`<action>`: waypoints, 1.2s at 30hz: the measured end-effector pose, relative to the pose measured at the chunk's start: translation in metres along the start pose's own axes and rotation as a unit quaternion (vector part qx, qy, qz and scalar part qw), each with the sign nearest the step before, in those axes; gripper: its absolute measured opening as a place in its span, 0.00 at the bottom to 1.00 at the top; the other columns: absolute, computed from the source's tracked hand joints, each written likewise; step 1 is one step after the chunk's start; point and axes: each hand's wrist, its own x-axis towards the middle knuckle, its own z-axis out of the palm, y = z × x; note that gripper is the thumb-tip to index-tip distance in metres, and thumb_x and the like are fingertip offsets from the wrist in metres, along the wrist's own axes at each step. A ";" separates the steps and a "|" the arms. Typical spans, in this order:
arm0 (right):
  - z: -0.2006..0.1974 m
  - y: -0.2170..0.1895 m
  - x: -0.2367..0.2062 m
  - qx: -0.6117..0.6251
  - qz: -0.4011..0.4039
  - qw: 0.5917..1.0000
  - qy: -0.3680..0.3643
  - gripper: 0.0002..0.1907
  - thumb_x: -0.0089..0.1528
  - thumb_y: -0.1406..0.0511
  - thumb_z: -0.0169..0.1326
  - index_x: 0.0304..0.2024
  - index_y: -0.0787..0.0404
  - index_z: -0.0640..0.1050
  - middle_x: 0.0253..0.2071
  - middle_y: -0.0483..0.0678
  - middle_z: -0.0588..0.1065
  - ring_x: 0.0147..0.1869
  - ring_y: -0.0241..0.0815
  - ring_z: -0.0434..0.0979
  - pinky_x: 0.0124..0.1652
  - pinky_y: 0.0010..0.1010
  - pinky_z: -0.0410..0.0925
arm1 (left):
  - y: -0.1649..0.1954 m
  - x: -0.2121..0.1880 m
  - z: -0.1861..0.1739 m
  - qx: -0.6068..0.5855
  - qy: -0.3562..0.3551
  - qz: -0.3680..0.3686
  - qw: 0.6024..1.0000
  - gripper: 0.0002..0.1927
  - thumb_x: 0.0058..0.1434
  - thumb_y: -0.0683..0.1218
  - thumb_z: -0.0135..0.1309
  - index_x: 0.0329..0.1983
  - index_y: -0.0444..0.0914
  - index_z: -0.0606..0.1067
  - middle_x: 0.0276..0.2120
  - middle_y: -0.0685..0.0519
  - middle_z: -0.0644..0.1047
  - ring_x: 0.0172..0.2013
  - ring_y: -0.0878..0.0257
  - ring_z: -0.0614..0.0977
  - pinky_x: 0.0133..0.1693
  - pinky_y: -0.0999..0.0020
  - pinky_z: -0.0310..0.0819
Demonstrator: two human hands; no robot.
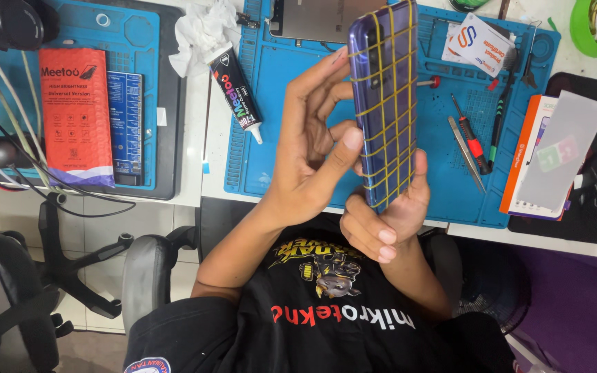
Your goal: The person holds a smartphone wrapped in a grid of yellow rubber bands on a repair mat, applies adhesive from a tube along the phone's edge, then presses a green UV curing lamp unit against the phone screen and moves it around to cure the adhesive, repeating the lamp passes over the phone.
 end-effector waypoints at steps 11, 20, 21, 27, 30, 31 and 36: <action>0.025 0.001 0.002 0.003 0.036 0.995 0.091 0.41 0.74 0.35 0.29 0.71 0.57 0.67 0.42 0.63 0.73 0.40 0.53 0.78 0.28 0.40 0.75 | -0.014 0.016 -0.008 -0.217 -0.071 -0.012 0.974 0.48 0.65 0.44 0.69 0.75 0.46 0.46 0.74 0.40 0.55 0.68 0.52 0.67 0.66 0.56 0.69; 0.099 0.017 0.036 -0.934 -0.297 0.139 0.145 0.25 0.64 0.53 0.70 0.52 0.60 0.74 0.52 0.51 0.71 0.62 0.52 0.69 0.55 0.43 0.70 | -0.010 -0.007 0.010 -0.129 0.097 0.096 0.982 0.71 0.54 0.48 0.77 0.82 0.48 0.32 0.70 0.45 0.56 0.64 0.54 0.69 0.65 0.49 0.70; 0.105 0.017 0.038 -0.939 -0.275 0.145 0.150 0.22 0.61 0.58 0.70 0.47 0.63 0.76 0.49 0.53 0.72 0.59 0.54 0.70 0.54 0.45 0.71 | -0.009 -0.008 0.012 -0.133 0.106 0.099 0.981 0.72 0.53 0.48 0.77 0.81 0.48 0.31 0.70 0.44 0.57 0.64 0.54 0.69 0.65 0.48 0.71; 0.110 0.010 0.041 -0.954 -0.229 0.162 0.108 0.11 0.56 0.70 0.68 0.37 0.70 0.80 0.40 0.56 0.77 0.47 0.55 0.78 0.51 0.50 0.75 | -0.005 -0.013 0.022 -0.135 0.138 0.102 0.976 0.75 0.48 0.50 0.78 0.78 0.47 0.28 0.71 0.43 0.57 0.65 0.52 0.69 0.64 0.43 0.70; 0.110 0.008 0.038 -0.957 -0.215 0.167 0.098 0.11 0.57 0.72 0.68 0.39 0.70 0.80 0.41 0.56 0.77 0.47 0.56 0.79 0.50 0.45 0.77 | -0.005 -0.016 0.024 -0.130 0.141 0.109 0.975 0.74 0.49 0.51 0.78 0.79 0.48 0.29 0.71 0.45 0.57 0.63 0.53 0.69 0.65 0.43 0.70; 0.111 0.007 0.037 -0.960 -0.213 0.160 0.084 0.10 0.57 0.72 0.69 0.39 0.70 0.81 0.41 0.56 0.77 0.47 0.55 0.79 0.50 0.45 0.77 | -0.005 -0.016 0.024 -0.128 0.141 0.111 0.975 0.74 0.49 0.52 0.78 0.79 0.48 0.29 0.71 0.46 0.57 0.63 0.54 0.69 0.65 0.43 0.70; 0.111 0.001 0.031 -0.966 -0.222 0.127 0.028 0.11 0.60 0.72 0.70 0.43 0.65 0.82 0.46 0.50 0.77 0.50 0.50 0.78 0.53 0.46 0.73 | -0.008 -0.019 0.024 -0.113 0.146 0.114 0.976 0.74 0.49 0.53 0.78 0.80 0.47 0.30 0.71 0.47 0.58 0.62 0.54 0.69 0.64 0.43 0.71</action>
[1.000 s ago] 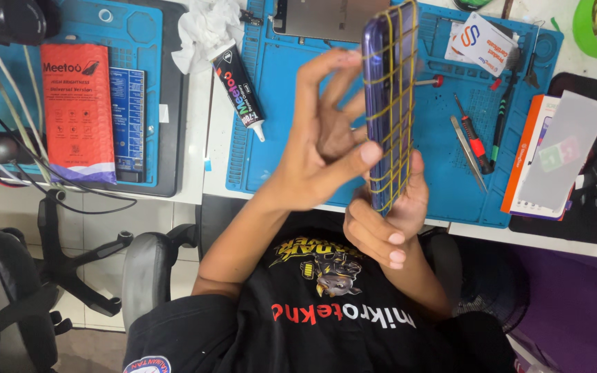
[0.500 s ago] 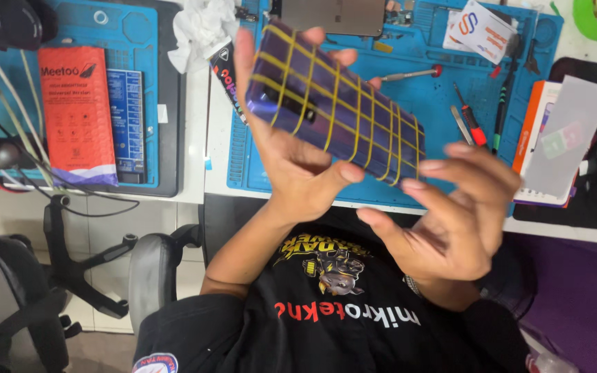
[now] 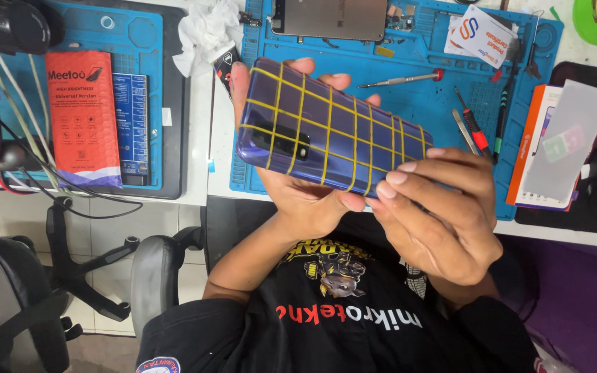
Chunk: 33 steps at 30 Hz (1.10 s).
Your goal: The person holds a smartphone wrapped in a grid of yellow rubber bands on a repair mat, applies adhesive from a tube along the phone's edge, then presses a green UV curing lamp unit against the phone screen and moves it around to cure the adhesive, repeating the lamp passes over the phone.
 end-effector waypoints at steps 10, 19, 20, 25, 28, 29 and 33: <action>-0.002 0.009 -0.007 0.003 -0.071 0.997 -0.015 0.13 0.58 0.76 0.71 0.43 0.66 0.83 0.48 0.48 0.76 0.51 0.48 0.77 0.52 0.47 0.74 | -0.002 0.000 -0.002 0.024 -0.004 0.011 1.000 0.75 0.49 0.55 0.76 0.79 0.44 0.28 0.70 0.48 0.57 0.62 0.54 0.69 0.64 0.43 0.71; 0.002 0.002 0.012 0.036 0.020 0.999 -0.020 0.13 0.58 0.69 0.68 0.41 0.69 0.79 0.46 0.53 0.74 0.51 0.52 0.75 0.53 0.47 0.78 | -0.004 0.000 -0.002 0.018 -0.014 0.023 0.999 0.73 0.51 0.58 0.75 0.78 0.45 0.27 0.69 0.48 0.56 0.64 0.54 0.68 0.64 0.42 0.71; 0.003 0.002 0.013 0.031 0.019 0.999 -0.013 0.14 0.58 0.67 0.67 0.41 0.70 0.79 0.46 0.55 0.74 0.52 0.54 0.74 0.52 0.47 0.78 | -0.004 0.000 -0.002 0.017 -0.016 0.025 0.999 0.73 0.51 0.58 0.75 0.78 0.45 0.27 0.70 0.48 0.56 0.64 0.54 0.68 0.64 0.42 0.71; 0.000 0.009 0.008 0.023 -0.039 0.998 -0.045 0.12 0.57 0.73 0.70 0.41 0.69 0.82 0.47 0.52 0.75 0.52 0.53 0.74 0.51 0.46 0.79 | -0.004 -0.001 -0.003 0.023 -0.017 0.015 0.999 0.73 0.51 0.58 0.75 0.78 0.44 0.28 0.70 0.48 0.55 0.65 0.54 0.68 0.64 0.42 0.71; -0.005 0.014 0.004 0.018 -0.083 0.995 -0.055 0.12 0.56 0.75 0.71 0.40 0.69 0.83 0.47 0.50 0.75 0.52 0.52 0.74 0.49 0.44 0.78 | -0.006 -0.002 -0.002 0.013 -0.015 0.002 1.000 0.73 0.51 0.57 0.75 0.77 0.43 0.28 0.70 0.47 0.54 0.66 0.53 0.68 0.64 0.42 0.71; -0.007 0.016 0.004 0.016 -0.097 0.993 -0.060 0.12 0.55 0.75 0.71 0.40 0.68 0.83 0.47 0.49 0.75 0.52 0.51 0.74 0.49 0.44 0.77 | -0.006 -0.003 -0.002 0.011 -0.014 -0.001 1.000 0.72 0.51 0.57 0.74 0.78 0.43 0.28 0.70 0.47 0.54 0.66 0.53 0.68 0.64 0.42 0.71; -0.006 0.018 0.012 0.034 -0.115 0.991 -0.065 0.11 0.57 0.75 0.70 0.42 0.68 0.84 0.49 0.50 0.76 0.55 0.51 0.74 0.52 0.44 0.77 | -0.007 -0.005 -0.003 0.016 -0.017 0.006 1.000 0.71 0.52 0.57 0.74 0.78 0.43 0.30 0.71 0.47 0.55 0.65 0.53 0.68 0.64 0.41 0.72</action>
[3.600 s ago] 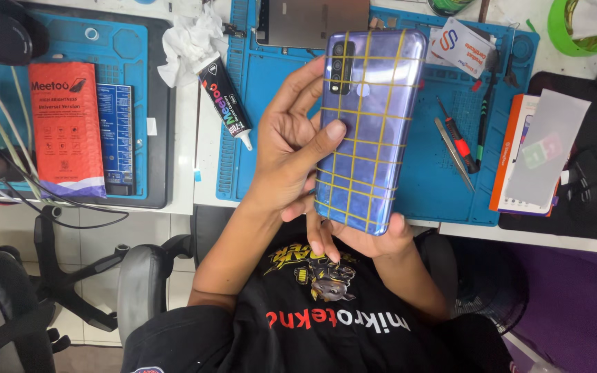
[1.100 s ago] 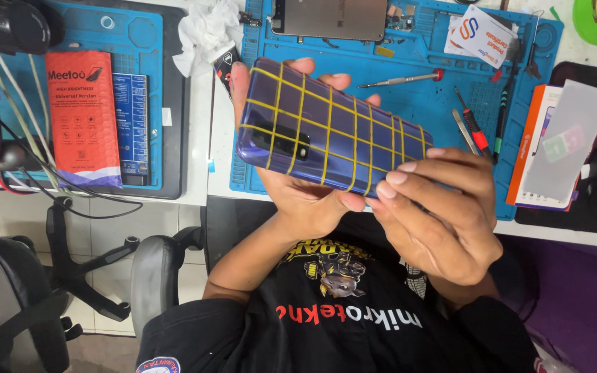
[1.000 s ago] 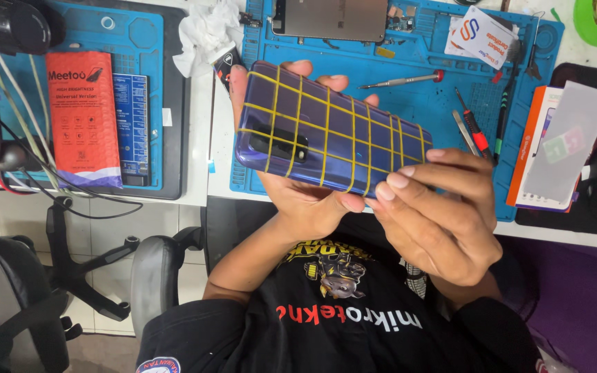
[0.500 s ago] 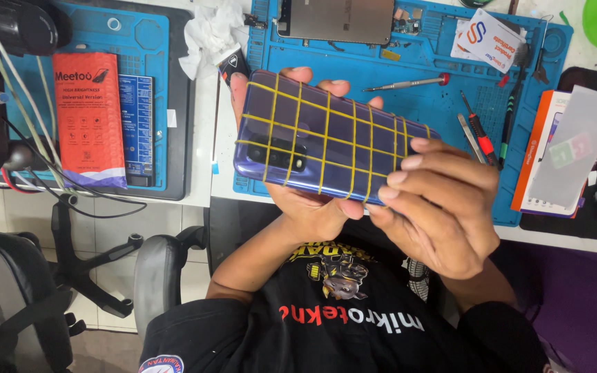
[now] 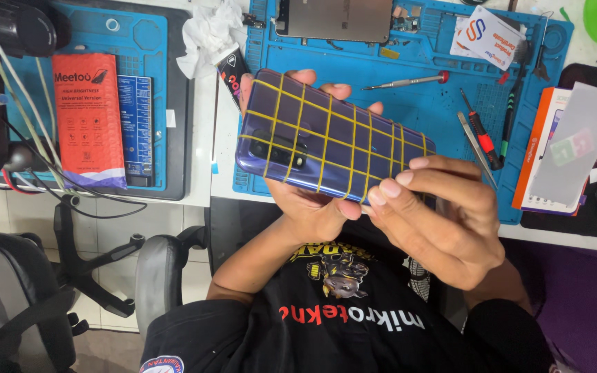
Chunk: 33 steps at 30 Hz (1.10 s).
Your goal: The person holds a smartphone wrapped in a grid of yellow rubber bands on a repair mat, applies adhesive from a tube along the phone's edge, then presses a green UV curing lamp unit against the phone screen and moves it around to cure the adhesive, repeating the lamp passes over the phone.
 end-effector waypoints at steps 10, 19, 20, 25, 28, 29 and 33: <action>-0.003 -0.005 0.013 0.011 0.083 0.996 0.005 0.18 0.55 0.68 0.73 0.43 0.65 0.80 0.49 0.50 0.73 0.54 0.50 0.74 0.53 0.46 0.77 | -0.003 -0.001 -0.001 -0.016 0.006 0.011 1.000 0.70 0.54 0.57 0.72 0.78 0.45 0.28 0.71 0.47 0.53 0.68 0.52 0.66 0.64 0.40 0.70; -0.001 -0.006 -0.014 0.019 0.109 0.994 0.026 0.17 0.52 0.69 0.74 0.40 0.63 0.81 0.44 0.49 0.77 0.51 0.49 0.76 0.52 0.45 0.77 | 0.000 -0.002 -0.005 0.026 0.002 0.022 0.999 0.69 0.56 0.59 0.70 0.79 0.47 0.28 0.73 0.48 0.52 0.64 0.55 0.66 0.65 0.41 0.71; 0.000 -0.006 -0.012 0.025 0.109 0.993 0.024 0.17 0.52 0.70 0.75 0.40 0.63 0.82 0.43 0.49 0.77 0.51 0.49 0.76 0.52 0.45 0.77 | 0.000 -0.002 -0.004 0.026 0.003 0.021 0.999 0.69 0.56 0.59 0.70 0.79 0.47 0.28 0.73 0.48 0.52 0.64 0.55 0.66 0.65 0.41 0.71; -0.002 -0.005 0.002 0.031 0.055 0.997 0.044 0.14 0.54 0.73 0.74 0.39 0.63 0.83 0.45 0.46 0.77 0.52 0.47 0.75 0.51 0.41 0.76 | -0.003 -0.002 -0.003 0.006 0.001 0.025 1.000 0.69 0.56 0.58 0.71 0.78 0.47 0.28 0.73 0.48 0.51 0.66 0.54 0.65 0.65 0.39 0.70; -0.006 -0.006 0.002 0.021 0.056 0.998 0.007 0.12 0.54 0.74 0.72 0.38 0.64 0.84 0.45 0.46 0.76 0.52 0.48 0.74 0.49 0.42 0.76 | -0.004 -0.003 -0.003 0.003 -0.001 0.023 1.000 0.68 0.56 0.57 0.71 0.78 0.46 0.29 0.73 0.48 0.51 0.65 0.54 0.65 0.65 0.39 0.69; -0.008 -0.007 0.000 0.014 0.064 0.998 -0.016 0.12 0.53 0.74 0.72 0.37 0.63 0.84 0.44 0.46 0.76 0.51 0.49 0.74 0.49 0.42 0.76 | -0.005 -0.004 -0.004 0.003 -0.002 0.023 1.000 0.68 0.56 0.57 0.71 0.79 0.46 0.29 0.73 0.48 0.51 0.64 0.54 0.65 0.65 0.39 0.69; -0.010 -0.007 -0.011 0.015 0.025 1.000 0.002 0.11 0.55 0.74 0.69 0.40 0.64 0.84 0.47 0.44 0.76 0.52 0.47 0.74 0.50 0.40 0.75 | -0.006 -0.005 -0.004 0.007 -0.010 0.027 1.000 0.67 0.56 0.58 0.71 0.78 0.47 0.29 0.73 0.48 0.51 0.66 0.54 0.66 0.65 0.38 0.70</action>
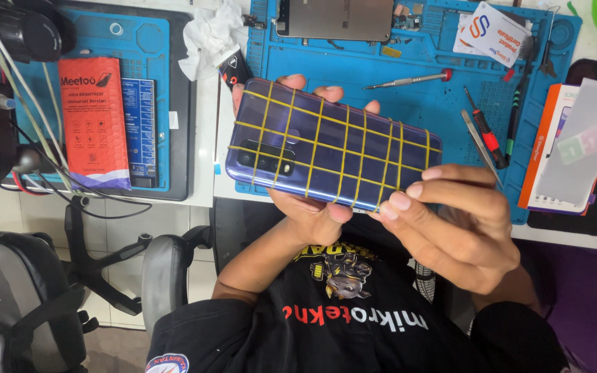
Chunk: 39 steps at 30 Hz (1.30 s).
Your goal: The person holds a smartphone wrapped in a grid of yellow rubber bands on a repair mat, applies adhesive from a tube along the phone's edge, then presses a green UV curing lamp unit against the phone screen and moves it around to cure the adhesive, repeating the lamp passes over the phone.
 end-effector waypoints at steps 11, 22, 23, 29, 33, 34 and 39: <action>0.012 0.001 0.011 0.055 0.065 0.995 0.056 0.16 0.58 0.66 0.69 0.43 0.65 0.78 0.48 0.51 0.72 0.54 0.48 0.73 0.55 0.45 0.76 | 0.002 0.001 -0.002 -0.016 -0.004 -0.002 1.000 0.69 0.52 0.59 0.74 0.77 0.52 0.31 0.70 0.49 0.52 0.63 0.54 0.65 0.66 0.40 0.67; -0.006 -0.006 0.011 -0.001 0.000 0.999 -0.041 0.13 0.58 0.72 0.70 0.45 0.62 0.84 0.51 0.43 0.75 0.56 0.45 0.74 0.55 0.41 0.73 | -0.001 -0.004 -0.004 -0.029 -0.021 0.010 0.999 0.69 0.51 0.60 0.74 0.79 0.56 0.34 0.67 0.51 0.54 0.63 0.56 0.67 0.65 0.40 0.69; -0.006 -0.005 0.010 0.000 -0.020 0.999 -0.030 0.14 0.59 0.72 0.70 0.47 0.63 0.84 0.52 0.43 0.75 0.57 0.44 0.74 0.55 0.39 0.73 | -0.001 -0.004 -0.003 -0.027 -0.018 0.008 0.999 0.69 0.51 0.60 0.74 0.78 0.55 0.33 0.67 0.50 0.53 0.64 0.55 0.67 0.65 0.40 0.69; -0.004 -0.003 0.008 0.018 0.020 0.999 -0.035 0.17 0.52 0.70 0.74 0.43 0.62 0.84 0.49 0.44 0.76 0.54 0.45 0.75 0.52 0.44 0.74 | 0.000 -0.003 0.002 -0.015 0.019 -0.010 1.000 0.70 0.49 0.62 0.73 0.75 0.51 0.30 0.68 0.49 0.52 0.66 0.52 0.66 0.63 0.38 0.70; -0.001 0.001 0.010 0.052 0.107 0.992 0.049 0.21 0.53 0.61 0.77 0.39 0.63 0.79 0.46 0.48 0.73 0.54 0.48 0.74 0.53 0.43 0.77 | 0.002 -0.001 0.002 -0.043 0.017 -0.004 0.999 0.69 0.52 0.62 0.73 0.79 0.52 0.32 0.68 0.52 0.53 0.64 0.55 0.66 0.64 0.41 0.70; 0.000 0.002 0.010 0.052 0.088 0.993 0.068 0.19 0.52 0.62 0.76 0.37 0.63 0.80 0.44 0.48 0.74 0.52 0.47 0.75 0.51 0.42 0.77 | 0.002 0.001 0.002 -0.045 0.017 0.001 0.999 0.69 0.53 0.61 0.73 0.80 0.52 0.32 0.69 0.52 0.53 0.63 0.56 0.66 0.64 0.41 0.70; -0.002 0.000 0.002 0.034 0.093 0.994 0.052 0.14 0.52 0.67 0.75 0.35 0.62 0.82 0.43 0.46 0.76 0.49 0.47 0.77 0.51 0.43 0.77 | 0.003 0.003 0.003 -0.039 0.026 -0.005 0.999 0.68 0.53 0.61 0.72 0.78 0.51 0.31 0.71 0.51 0.52 0.65 0.55 0.65 0.64 0.39 0.69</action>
